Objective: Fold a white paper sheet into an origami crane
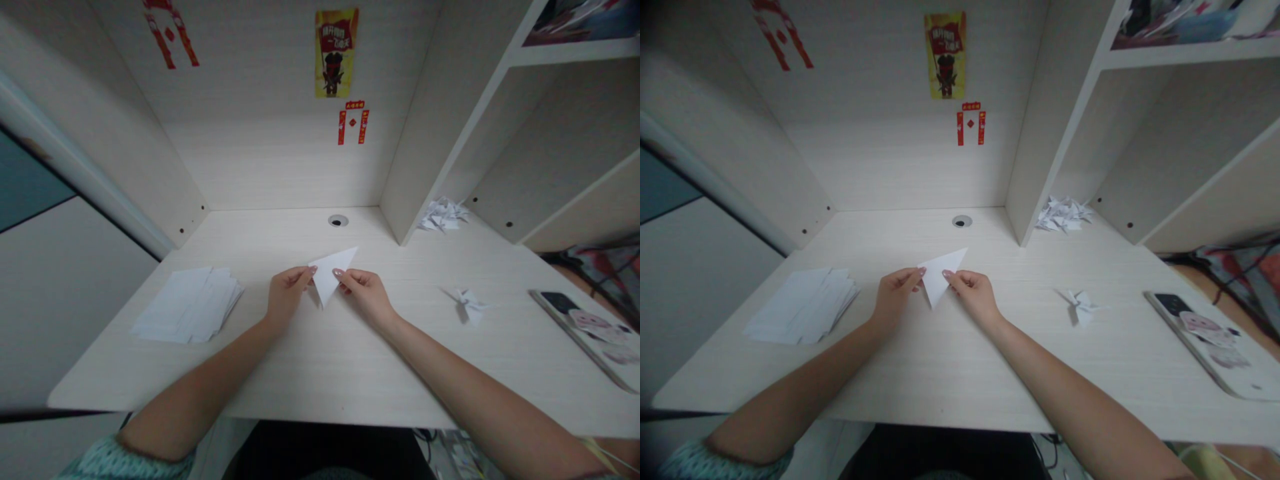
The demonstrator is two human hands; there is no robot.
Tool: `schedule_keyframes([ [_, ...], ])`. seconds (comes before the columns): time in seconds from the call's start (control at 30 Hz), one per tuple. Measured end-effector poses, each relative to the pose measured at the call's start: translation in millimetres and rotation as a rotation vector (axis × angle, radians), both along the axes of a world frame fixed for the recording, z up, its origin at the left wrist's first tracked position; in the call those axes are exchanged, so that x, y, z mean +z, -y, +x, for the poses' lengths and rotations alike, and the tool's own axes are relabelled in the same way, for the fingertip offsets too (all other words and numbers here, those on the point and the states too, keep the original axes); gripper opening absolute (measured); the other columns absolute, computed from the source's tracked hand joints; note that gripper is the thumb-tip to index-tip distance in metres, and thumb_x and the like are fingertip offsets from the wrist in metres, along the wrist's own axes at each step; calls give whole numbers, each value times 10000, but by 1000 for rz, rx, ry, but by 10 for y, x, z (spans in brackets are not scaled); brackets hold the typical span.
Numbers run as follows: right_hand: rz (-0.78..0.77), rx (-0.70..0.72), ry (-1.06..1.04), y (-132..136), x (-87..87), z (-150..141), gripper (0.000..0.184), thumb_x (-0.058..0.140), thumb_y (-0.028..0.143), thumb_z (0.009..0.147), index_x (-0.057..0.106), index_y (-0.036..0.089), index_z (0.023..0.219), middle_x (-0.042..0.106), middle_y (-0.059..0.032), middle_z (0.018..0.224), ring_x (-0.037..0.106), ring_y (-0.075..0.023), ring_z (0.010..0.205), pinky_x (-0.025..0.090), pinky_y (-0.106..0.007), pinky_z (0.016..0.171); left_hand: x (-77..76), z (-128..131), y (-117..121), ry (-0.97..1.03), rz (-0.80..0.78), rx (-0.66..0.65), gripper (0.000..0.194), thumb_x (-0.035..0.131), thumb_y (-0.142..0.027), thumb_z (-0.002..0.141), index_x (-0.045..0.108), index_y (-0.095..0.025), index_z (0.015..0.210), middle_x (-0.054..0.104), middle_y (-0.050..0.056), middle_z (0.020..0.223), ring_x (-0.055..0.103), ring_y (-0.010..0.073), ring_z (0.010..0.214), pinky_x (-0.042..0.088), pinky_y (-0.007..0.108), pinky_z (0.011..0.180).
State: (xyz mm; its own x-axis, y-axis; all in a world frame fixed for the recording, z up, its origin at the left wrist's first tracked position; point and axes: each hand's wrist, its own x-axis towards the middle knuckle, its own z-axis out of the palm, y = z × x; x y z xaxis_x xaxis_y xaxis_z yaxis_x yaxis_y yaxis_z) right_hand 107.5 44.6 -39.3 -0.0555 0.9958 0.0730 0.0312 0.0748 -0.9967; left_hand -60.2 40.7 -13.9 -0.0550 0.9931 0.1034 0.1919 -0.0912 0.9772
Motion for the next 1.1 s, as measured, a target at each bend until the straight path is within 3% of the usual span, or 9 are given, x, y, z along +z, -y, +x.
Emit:
schedule_keyframes([
  [0.2,-32,31,11,4,-39,-20,471,607,579,714,512,165,513,382,31,482,275,-84,480,172,-252,467,-6,6,-9,9,-20,16,295,625,-450,725,709,-167,723,678,25,674,581,143,628,420,234,586],
  [0.37,-14,-6,-26,1,-36,-16,455,580,567,749,518,167,542,420,27,507,308,-91,489,212,-252,485,30,15,4,-11,-34,-43,301,616,-433,735,657,-160,614,636,11,609,542,123,588,407,227,581],
  [0.73,70,-66,74,15,-5,0,427,559,549,772,559,167,580,472,6,545,352,-111,514,254,-248,497,17,-5,-13,-46,-27,-109,318,592,-444,746,611,-161,604,573,-7,589,492,118,593,384,220,584],
  [0.93,88,18,193,70,12,-13,420,557,528,787,605,158,593,482,7,546,382,-108,518,270,-238,497,68,9,12,8,-106,-208,324,601,-458,735,663,-142,700,587,-8,634,505,122,604,369,220,569],
  [1.1,135,94,352,125,0,-44,451,508,533,823,642,148,632,484,12,549,373,-94,510,268,-224,486,6,-4,14,-22,-151,-187,366,648,-486,690,652,-122,655,532,-15,579,462,108,554,306,215,502],
])
